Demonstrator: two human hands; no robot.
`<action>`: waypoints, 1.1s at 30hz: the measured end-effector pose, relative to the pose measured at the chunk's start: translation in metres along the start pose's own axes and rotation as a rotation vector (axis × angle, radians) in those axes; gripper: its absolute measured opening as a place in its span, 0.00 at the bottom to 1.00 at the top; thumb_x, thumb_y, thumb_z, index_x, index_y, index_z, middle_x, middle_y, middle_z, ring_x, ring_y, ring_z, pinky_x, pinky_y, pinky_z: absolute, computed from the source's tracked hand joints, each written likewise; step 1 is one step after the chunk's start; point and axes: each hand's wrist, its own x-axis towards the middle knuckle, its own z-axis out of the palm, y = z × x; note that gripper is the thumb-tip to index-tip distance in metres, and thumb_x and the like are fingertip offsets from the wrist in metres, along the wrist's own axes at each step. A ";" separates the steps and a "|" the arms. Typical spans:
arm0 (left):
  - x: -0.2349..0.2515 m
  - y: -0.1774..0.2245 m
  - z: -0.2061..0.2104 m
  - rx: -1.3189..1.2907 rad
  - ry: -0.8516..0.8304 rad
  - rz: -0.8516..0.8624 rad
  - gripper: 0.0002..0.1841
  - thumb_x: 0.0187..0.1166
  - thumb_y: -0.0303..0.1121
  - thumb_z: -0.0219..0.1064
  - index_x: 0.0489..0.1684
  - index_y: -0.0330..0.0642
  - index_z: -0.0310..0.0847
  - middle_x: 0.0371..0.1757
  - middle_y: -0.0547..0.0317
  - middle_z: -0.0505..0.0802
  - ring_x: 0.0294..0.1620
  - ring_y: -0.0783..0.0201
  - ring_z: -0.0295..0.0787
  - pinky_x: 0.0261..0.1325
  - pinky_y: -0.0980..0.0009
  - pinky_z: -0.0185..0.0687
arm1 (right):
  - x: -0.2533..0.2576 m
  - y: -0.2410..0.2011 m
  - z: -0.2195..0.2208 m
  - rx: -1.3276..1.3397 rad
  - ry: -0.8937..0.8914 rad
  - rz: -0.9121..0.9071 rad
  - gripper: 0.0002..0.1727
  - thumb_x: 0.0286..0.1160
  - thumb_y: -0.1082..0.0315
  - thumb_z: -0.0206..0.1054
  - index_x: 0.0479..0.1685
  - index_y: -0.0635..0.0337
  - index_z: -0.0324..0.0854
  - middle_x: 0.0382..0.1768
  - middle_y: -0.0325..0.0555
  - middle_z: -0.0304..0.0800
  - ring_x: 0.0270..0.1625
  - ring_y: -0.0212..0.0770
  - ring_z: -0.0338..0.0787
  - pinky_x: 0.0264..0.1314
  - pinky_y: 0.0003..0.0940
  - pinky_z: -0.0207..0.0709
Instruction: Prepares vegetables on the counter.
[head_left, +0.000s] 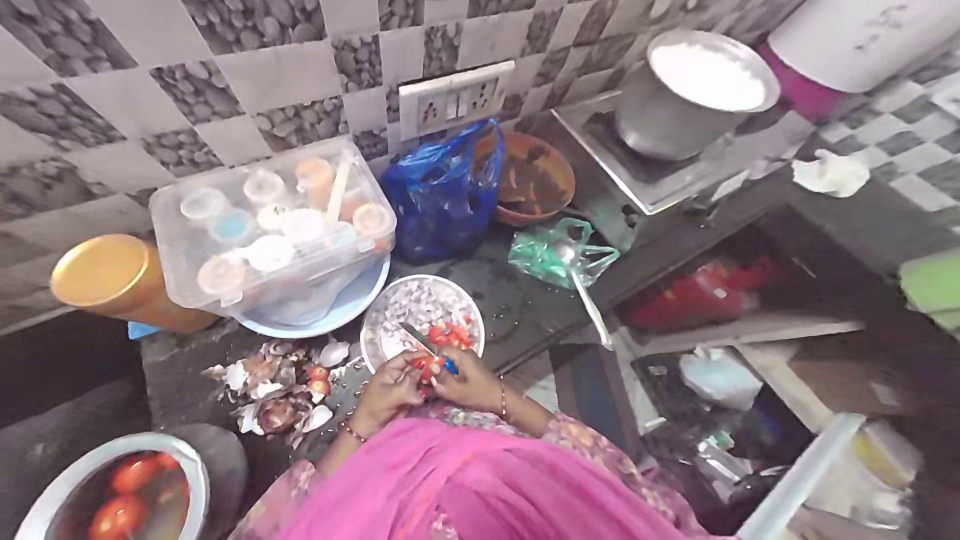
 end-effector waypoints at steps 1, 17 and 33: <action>0.000 0.001 0.001 -0.003 0.010 -0.019 0.11 0.71 0.27 0.72 0.50 0.49 0.89 0.40 0.69 0.96 0.32 0.79 0.89 0.37 0.81 0.86 | 0.000 0.003 0.001 -0.028 0.010 -0.024 0.19 0.81 0.58 0.60 0.37 0.71 0.80 0.24 0.43 0.80 0.28 0.30 0.78 0.34 0.30 0.74; 0.005 0.004 0.004 0.082 0.189 -0.085 0.16 0.70 0.20 0.64 0.57 0.35 0.82 0.42 0.63 0.95 0.38 0.73 0.92 0.43 0.75 0.89 | 0.006 0.004 -0.005 -0.061 0.072 0.138 0.24 0.77 0.55 0.67 0.47 0.74 0.81 0.32 0.49 0.84 0.34 0.35 0.82 0.42 0.34 0.78; 0.005 0.001 -0.003 0.047 0.063 -0.130 0.18 0.64 0.21 0.70 0.54 0.39 0.84 0.39 0.66 0.95 0.35 0.76 0.91 0.41 0.78 0.87 | 0.003 0.008 0.002 -0.083 -0.004 0.072 0.24 0.85 0.56 0.57 0.49 0.73 0.82 0.30 0.51 0.86 0.34 0.39 0.85 0.43 0.39 0.80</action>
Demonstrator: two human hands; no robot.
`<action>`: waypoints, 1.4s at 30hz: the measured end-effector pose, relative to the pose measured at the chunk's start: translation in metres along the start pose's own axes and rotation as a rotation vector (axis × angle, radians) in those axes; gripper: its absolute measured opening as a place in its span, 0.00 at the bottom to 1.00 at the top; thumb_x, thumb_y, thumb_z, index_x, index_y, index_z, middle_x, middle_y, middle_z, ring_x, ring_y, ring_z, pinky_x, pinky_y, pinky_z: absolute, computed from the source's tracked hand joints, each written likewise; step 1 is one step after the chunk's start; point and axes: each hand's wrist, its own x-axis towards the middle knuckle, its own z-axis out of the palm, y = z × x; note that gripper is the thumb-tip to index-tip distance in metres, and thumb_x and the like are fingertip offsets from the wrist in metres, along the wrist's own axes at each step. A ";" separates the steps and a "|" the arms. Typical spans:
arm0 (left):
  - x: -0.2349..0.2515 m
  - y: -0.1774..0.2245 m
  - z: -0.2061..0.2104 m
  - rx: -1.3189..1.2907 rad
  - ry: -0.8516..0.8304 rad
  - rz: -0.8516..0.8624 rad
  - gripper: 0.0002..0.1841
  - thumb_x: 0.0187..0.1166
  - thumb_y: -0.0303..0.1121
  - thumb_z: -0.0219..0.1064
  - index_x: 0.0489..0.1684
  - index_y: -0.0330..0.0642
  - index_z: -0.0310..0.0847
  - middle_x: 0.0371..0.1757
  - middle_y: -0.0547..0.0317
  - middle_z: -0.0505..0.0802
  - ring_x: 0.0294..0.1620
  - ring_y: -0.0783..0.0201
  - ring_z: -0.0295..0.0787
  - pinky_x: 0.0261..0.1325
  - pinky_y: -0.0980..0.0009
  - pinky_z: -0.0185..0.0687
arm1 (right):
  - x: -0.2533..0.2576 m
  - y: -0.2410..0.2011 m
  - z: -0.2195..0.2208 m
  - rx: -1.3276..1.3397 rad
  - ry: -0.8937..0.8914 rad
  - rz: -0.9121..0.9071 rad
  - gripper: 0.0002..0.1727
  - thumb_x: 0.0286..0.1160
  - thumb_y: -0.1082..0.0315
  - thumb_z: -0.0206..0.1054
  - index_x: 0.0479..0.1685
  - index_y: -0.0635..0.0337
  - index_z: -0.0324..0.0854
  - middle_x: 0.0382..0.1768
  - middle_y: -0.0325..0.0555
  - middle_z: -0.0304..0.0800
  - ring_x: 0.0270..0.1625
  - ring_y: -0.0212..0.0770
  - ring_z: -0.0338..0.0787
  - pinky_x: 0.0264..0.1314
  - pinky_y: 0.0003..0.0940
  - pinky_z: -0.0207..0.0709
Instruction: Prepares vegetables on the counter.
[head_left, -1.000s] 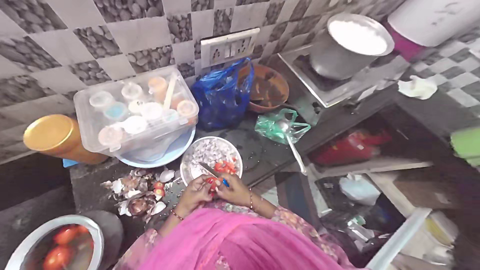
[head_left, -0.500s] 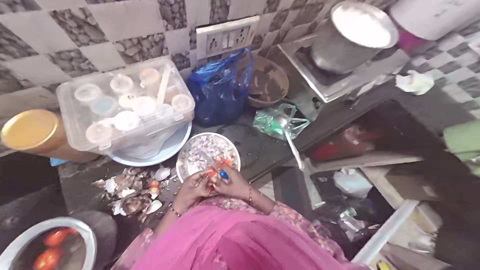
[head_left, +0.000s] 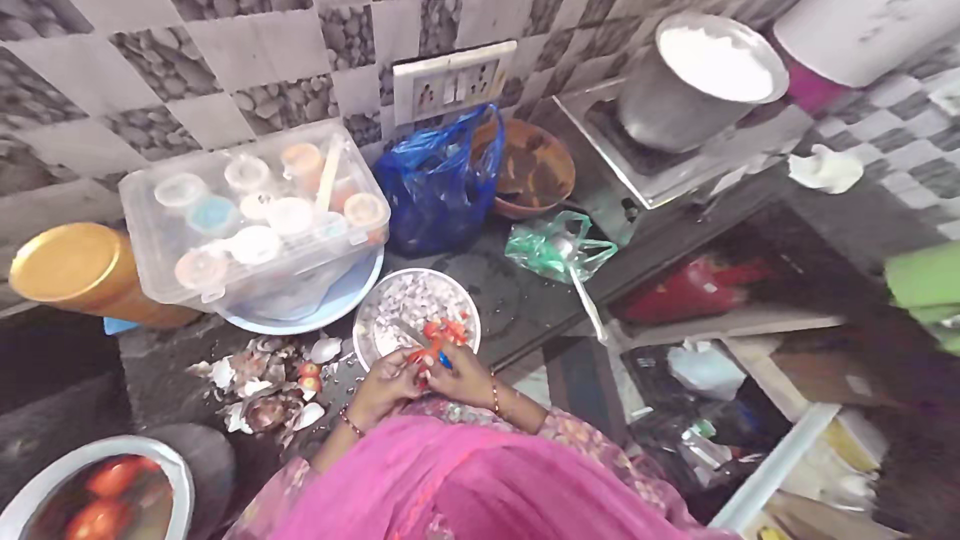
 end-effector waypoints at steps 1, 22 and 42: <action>0.000 -0.001 -0.001 -0.007 -0.014 0.003 0.17 0.63 0.22 0.71 0.52 0.41 0.85 0.38 0.66 0.95 0.34 0.76 0.90 0.41 0.77 0.87 | 0.000 0.000 0.000 -0.004 0.007 -0.014 0.23 0.85 0.56 0.56 0.47 0.73 0.83 0.29 0.50 0.86 0.33 0.39 0.85 0.42 0.39 0.80; -0.007 0.004 -0.005 0.216 0.249 0.059 0.20 0.67 0.23 0.65 0.60 0.30 0.80 0.46 0.61 0.93 0.43 0.72 0.90 0.49 0.74 0.88 | -0.001 -0.026 -0.030 -0.550 -0.038 0.284 0.31 0.91 0.51 0.39 0.59 0.64 0.83 0.59 0.59 0.90 0.63 0.58 0.89 0.60 0.61 0.79; -0.006 0.011 0.006 0.257 0.046 0.107 0.18 0.66 0.19 0.68 0.55 0.35 0.86 0.42 0.70 0.95 0.39 0.78 0.91 0.47 0.78 0.88 | -0.009 0.005 -0.016 -0.054 0.032 -0.113 0.28 0.73 0.48 0.70 0.46 0.70 0.81 0.31 0.48 0.85 0.31 0.36 0.81 0.38 0.36 0.77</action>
